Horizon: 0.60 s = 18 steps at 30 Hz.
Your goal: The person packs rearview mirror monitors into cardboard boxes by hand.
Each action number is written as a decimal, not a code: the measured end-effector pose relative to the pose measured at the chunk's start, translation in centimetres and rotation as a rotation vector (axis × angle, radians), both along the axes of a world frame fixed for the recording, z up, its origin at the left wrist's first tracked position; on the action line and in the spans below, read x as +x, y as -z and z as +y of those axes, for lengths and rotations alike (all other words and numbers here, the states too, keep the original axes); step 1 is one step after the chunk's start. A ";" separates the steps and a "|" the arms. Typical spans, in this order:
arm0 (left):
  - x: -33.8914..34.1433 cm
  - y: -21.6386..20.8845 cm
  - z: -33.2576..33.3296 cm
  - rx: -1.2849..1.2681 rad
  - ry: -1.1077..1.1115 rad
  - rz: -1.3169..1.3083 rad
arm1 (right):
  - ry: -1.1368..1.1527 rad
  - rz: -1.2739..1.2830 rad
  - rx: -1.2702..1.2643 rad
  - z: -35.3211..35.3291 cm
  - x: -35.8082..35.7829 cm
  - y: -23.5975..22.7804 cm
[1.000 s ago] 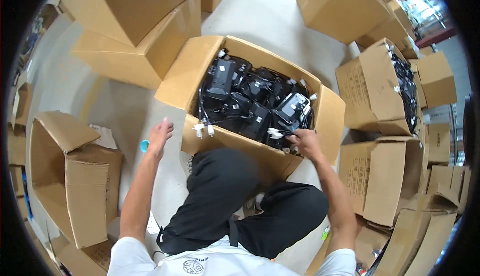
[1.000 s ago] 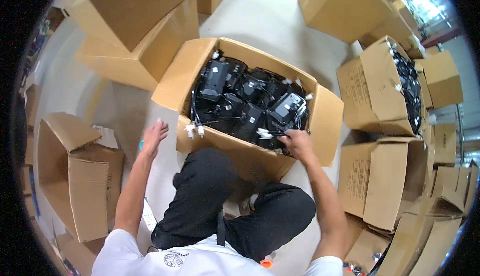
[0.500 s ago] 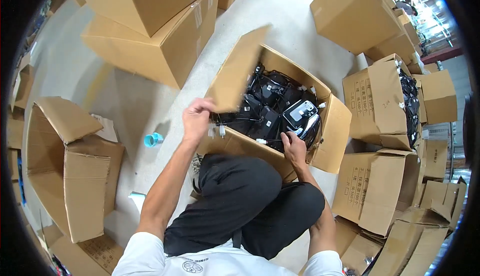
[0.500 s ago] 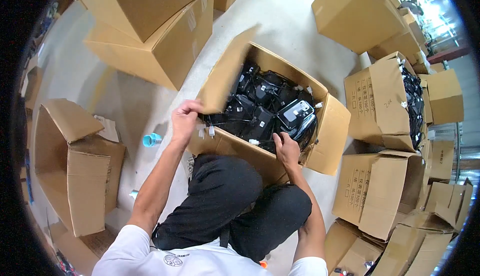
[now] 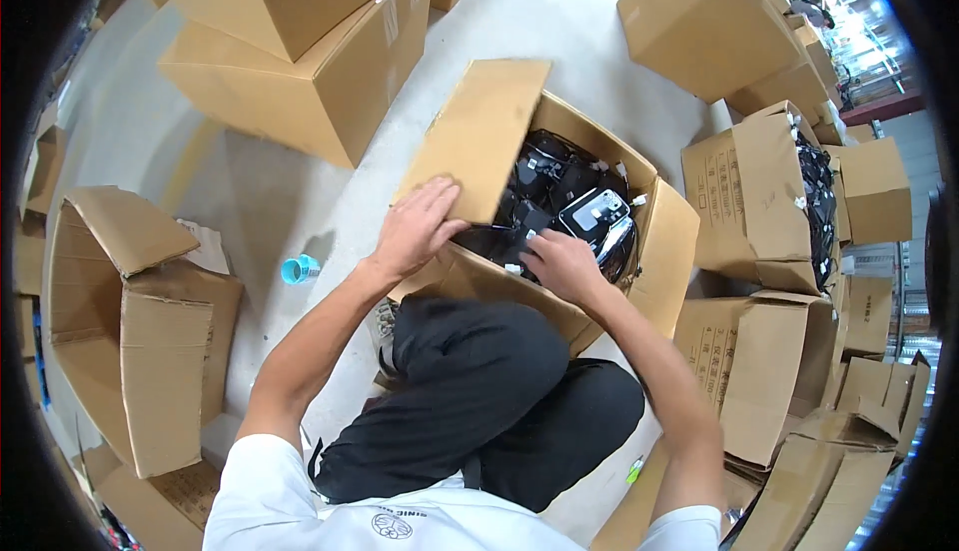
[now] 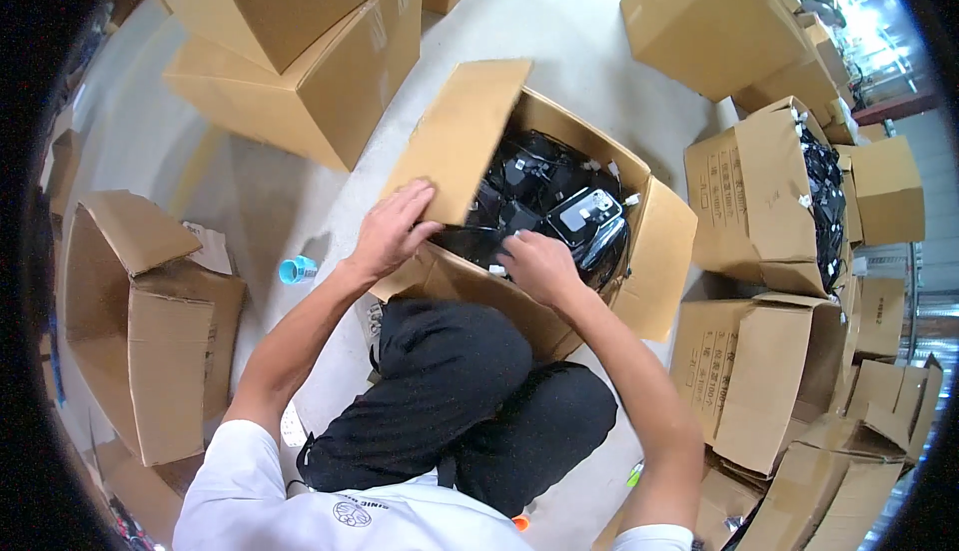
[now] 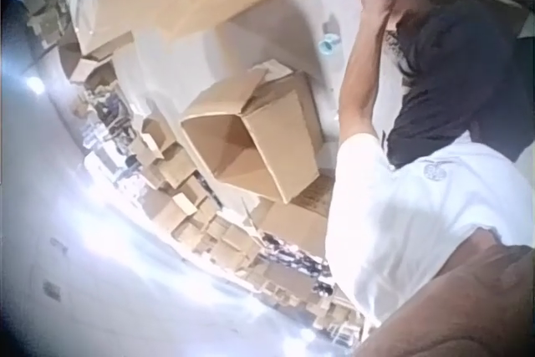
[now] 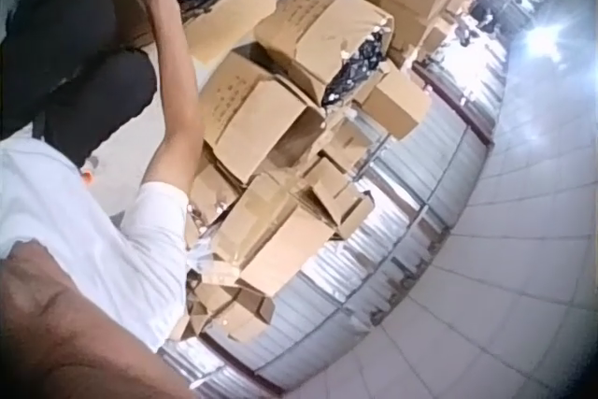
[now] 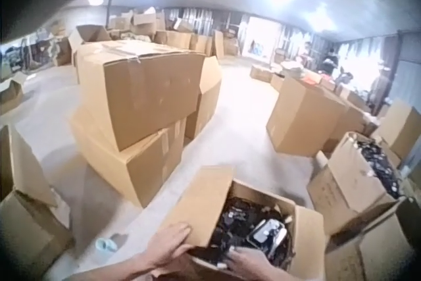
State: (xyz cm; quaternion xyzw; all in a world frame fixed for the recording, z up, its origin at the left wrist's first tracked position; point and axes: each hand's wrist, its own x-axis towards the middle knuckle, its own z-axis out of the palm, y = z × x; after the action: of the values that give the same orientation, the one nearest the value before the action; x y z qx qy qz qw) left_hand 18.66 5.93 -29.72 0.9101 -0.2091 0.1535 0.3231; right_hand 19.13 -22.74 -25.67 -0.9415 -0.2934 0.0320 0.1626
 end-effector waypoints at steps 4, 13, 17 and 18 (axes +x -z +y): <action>-1.3 -1.3 3.0 -0.388 -0.441 0.074 | -0.174 0.205 -0.148 8.8 2.3 -2.2; 0.2 0.3 6.1 -0.460 -0.622 0.130 | 0.086 0.338 -0.179 18.3 2.1 2.3; -0.2 -0.1 6.1 -0.508 -0.627 0.136 | -0.038 0.461 -0.273 18.1 4.2 3.0; -0.3 -0.4 5.9 -0.512 -0.620 0.139 | -0.077 0.434 -0.257 17.1 4.9 2.8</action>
State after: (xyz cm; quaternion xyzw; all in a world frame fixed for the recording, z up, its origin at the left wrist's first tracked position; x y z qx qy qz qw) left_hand 18.33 11.87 -29.33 0.8284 0.1427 0.2287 0.4910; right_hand 24.03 -5.62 -28.45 -0.9137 -0.2806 0.2766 0.0995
